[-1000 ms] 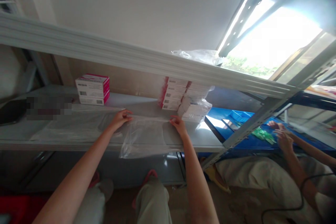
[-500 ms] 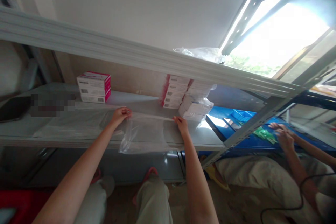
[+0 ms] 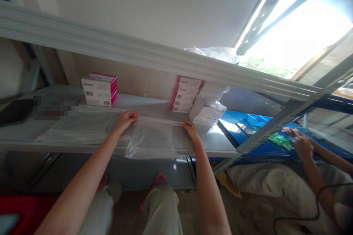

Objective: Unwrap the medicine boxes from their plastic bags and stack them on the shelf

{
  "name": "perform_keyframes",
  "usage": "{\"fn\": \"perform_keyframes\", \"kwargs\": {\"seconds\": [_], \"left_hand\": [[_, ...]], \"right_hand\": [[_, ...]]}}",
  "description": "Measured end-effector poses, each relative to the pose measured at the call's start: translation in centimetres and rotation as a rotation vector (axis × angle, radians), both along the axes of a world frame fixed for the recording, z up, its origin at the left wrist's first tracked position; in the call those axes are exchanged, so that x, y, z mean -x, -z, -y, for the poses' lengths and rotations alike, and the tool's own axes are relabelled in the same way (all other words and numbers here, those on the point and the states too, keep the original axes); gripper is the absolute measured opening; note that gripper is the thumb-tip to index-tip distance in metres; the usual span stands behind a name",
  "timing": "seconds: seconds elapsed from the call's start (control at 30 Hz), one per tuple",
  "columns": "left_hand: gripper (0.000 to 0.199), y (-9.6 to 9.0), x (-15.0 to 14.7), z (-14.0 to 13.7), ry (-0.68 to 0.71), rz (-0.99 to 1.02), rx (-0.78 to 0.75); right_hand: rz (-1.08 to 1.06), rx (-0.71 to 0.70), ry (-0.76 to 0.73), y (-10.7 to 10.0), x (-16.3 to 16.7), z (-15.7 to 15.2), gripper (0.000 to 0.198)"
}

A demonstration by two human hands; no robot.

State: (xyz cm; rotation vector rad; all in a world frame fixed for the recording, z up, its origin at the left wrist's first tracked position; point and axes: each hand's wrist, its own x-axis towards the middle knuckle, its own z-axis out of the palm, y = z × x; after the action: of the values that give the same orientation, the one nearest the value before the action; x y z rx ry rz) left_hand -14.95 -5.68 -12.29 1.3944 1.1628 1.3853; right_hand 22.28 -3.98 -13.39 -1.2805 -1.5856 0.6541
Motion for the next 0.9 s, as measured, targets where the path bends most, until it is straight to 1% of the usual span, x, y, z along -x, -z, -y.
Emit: {"fn": "perform_keyframes", "kwargs": {"seconds": [0.07, 0.17, 0.3, 0.4, 0.47, 0.53, 0.57, 0.67, 0.73, 0.77, 0.83, 0.9], "left_hand": [[0.029, 0.0, 0.1, -0.1, -0.042, 0.016, -0.007], [0.028, 0.2, 0.3, -0.2, -0.076, 0.038, -0.013], [0.024, 0.7, 0.6, -0.5, -0.108, -0.002, -0.027], [0.022, 1.1, 0.5, -0.8, -0.175, -0.117, -0.030], [0.027, 1.1, 0.0, -0.8, -0.235, -0.221, -0.061], [0.032, 0.6, -0.7, -0.5, -0.286, -0.326, -0.126], [0.033, 0.1, -1.1, -0.2, -0.303, -0.379, -0.170], [0.031, -2.4, -2.0, 1.6, -0.332, -0.560, -0.311], [0.026, -4.5, -2.1, 3.7, -0.330, -0.684, -0.364], [0.021, -5.3, -1.9, 5.0, -0.317, -0.735, -0.362], [0.014, -6.4, -1.3, 7.9, -0.315, -0.765, -0.317], [0.026, -6.3, -0.4, 10.8, -0.325, -0.700, -0.222]], "right_hand": [[-0.065, 0.026, 0.010, -0.2, -0.1, 0.1, 0.047], [-0.124, 0.023, 0.036, -0.3, -0.2, 0.1, 0.049], [-0.078, -0.002, 0.058, 0.2, -0.1, -0.4, 0.049], [-0.075, -0.010, 0.074, 0.6, -0.1, -0.5, 0.051], [-0.098, 0.007, 0.099, 0.7, 0.0, -0.5, 0.056], [-0.098, -0.002, 0.145, 0.4, 0.0, -0.3, 0.060], [-0.081, -0.030, 0.179, 0.2, 0.0, -0.1, 0.061], [0.017, -0.174, 0.321, -1.2, 0.0, 1.2, 0.058], [0.123, -0.214, 0.385, -2.5, 0.0, 3.1, 0.054], [0.189, -0.196, 0.392, -3.0, 0.0, 4.4, 0.053], [0.347, -0.088, 0.364, -3.9, -0.1, 7.4, 0.053], [0.469, 0.051, 0.270, -4.1, -0.1, 10.5, 0.053]]}}
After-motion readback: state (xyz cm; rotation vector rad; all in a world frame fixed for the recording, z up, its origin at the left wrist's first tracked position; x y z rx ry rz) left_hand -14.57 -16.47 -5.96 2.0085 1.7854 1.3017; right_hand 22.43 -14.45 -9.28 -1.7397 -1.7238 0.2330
